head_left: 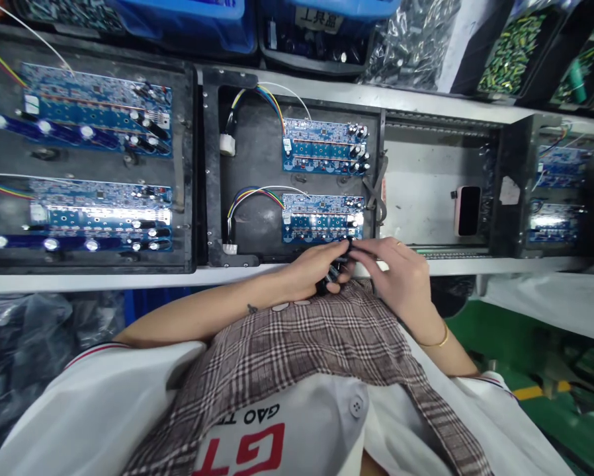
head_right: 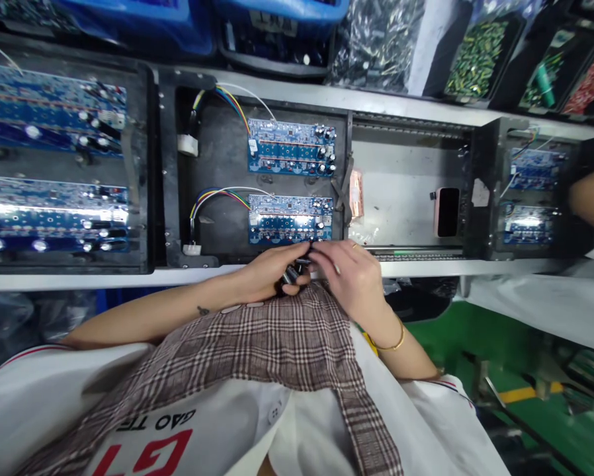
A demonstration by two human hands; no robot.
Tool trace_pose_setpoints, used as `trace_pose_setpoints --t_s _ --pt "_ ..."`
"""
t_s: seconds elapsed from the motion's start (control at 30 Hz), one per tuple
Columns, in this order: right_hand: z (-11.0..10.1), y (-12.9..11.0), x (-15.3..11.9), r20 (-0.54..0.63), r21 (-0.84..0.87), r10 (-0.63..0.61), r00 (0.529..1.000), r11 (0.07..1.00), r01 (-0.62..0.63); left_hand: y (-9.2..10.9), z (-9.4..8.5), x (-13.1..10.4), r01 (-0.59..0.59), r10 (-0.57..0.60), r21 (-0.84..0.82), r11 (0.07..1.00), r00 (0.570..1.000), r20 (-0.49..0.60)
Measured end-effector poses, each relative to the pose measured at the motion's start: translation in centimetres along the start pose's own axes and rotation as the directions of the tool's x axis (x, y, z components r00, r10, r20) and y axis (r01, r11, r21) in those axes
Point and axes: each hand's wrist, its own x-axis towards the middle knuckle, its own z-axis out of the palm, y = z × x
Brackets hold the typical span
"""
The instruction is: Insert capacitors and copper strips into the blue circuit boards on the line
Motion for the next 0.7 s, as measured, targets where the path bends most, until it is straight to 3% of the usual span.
trace_pose_setpoints --t_s 0.1,0.2,0.47,0.7 --pt "0.7 1.9 0.4 -0.040 -0.096 0.110 0.993 0.989 -0.113 0.0 0.0 0.1 0.032 -0.033 0.023 0.999 0.999 0.042" --pt "1.5 3.4 0.8 0.004 -0.158 0.133 0.991 0.979 -0.131 0.0 -0.2 -0.1 0.029 -0.034 0.070 0.997 0.997 0.073" --pt "2.0 3.3 0.5 0.033 -0.301 0.072 0.997 0.952 -0.059 0.1 -0.4 -0.6 -0.055 0.045 0.068 0.996 0.990 0.135" --pt "2.2 4.2 -0.3 0.069 -0.337 -0.088 0.994 0.936 0.106 0.1 -0.7 -0.5 -0.054 0.051 0.061 0.997 0.997 0.058"
